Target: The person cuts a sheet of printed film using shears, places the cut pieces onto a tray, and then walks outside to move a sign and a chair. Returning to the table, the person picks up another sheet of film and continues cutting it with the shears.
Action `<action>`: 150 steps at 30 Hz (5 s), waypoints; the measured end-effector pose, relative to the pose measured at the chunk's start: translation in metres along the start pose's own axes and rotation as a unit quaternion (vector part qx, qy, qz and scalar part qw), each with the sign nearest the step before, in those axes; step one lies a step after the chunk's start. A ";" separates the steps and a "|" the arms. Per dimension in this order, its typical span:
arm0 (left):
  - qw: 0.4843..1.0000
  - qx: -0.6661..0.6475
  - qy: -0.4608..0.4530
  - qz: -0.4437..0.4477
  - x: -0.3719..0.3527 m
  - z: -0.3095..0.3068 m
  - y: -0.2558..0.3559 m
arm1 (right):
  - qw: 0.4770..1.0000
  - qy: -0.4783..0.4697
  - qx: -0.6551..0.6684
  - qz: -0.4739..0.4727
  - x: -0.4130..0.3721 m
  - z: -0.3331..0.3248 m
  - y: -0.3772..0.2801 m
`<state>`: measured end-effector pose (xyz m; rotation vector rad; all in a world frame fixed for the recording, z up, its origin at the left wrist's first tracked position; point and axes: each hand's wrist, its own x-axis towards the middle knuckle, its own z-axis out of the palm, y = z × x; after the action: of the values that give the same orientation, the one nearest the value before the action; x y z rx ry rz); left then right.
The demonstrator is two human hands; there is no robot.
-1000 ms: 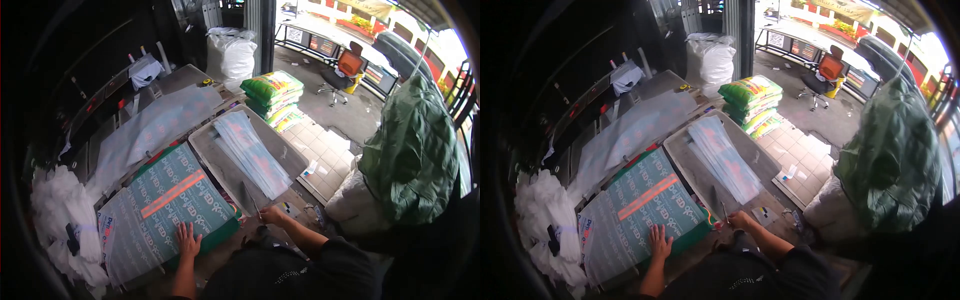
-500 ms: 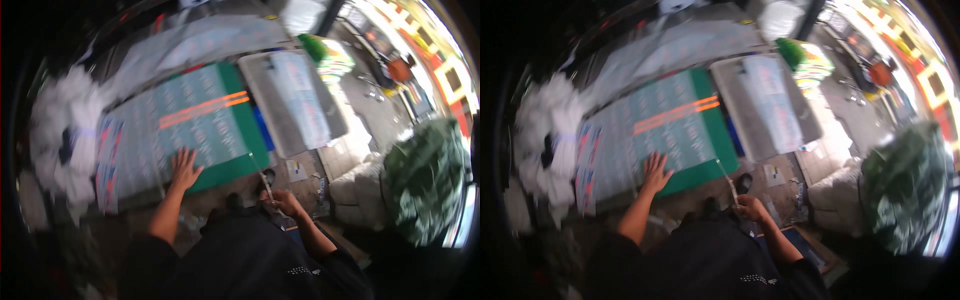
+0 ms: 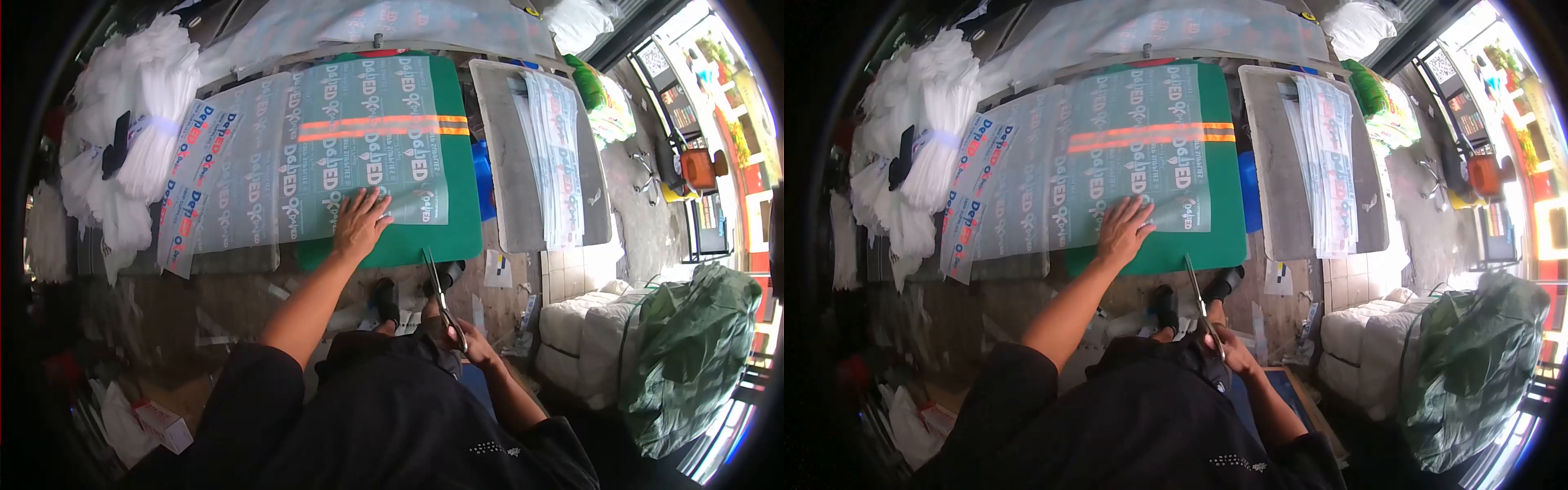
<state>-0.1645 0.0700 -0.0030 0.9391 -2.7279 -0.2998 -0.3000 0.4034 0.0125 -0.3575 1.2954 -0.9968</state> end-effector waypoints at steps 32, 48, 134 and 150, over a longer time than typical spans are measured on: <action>0.952 -0.177 0.212 0.130 -0.024 0.010 0.022 | 0.990 0.129 0.055 -0.031 0.098 0.095 -0.079; 0.989 -0.079 -0.013 0.127 -0.048 -0.001 0.020 | 0.988 0.137 0.059 -0.043 0.114 0.097 -0.102; 0.988 -0.025 -0.026 0.152 -0.032 0.000 0.025 | 0.975 0.140 -0.039 -0.167 0.318 0.049 -0.274; 0.988 -0.028 -0.024 0.149 -0.032 0.001 0.025 | 0.976 0.124 -0.010 -0.177 0.360 0.041 -0.297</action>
<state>-0.1545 0.1093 -0.0023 0.5052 -2.8344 -0.3435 -0.4028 -0.0534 0.0118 -0.5047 1.4989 -1.3623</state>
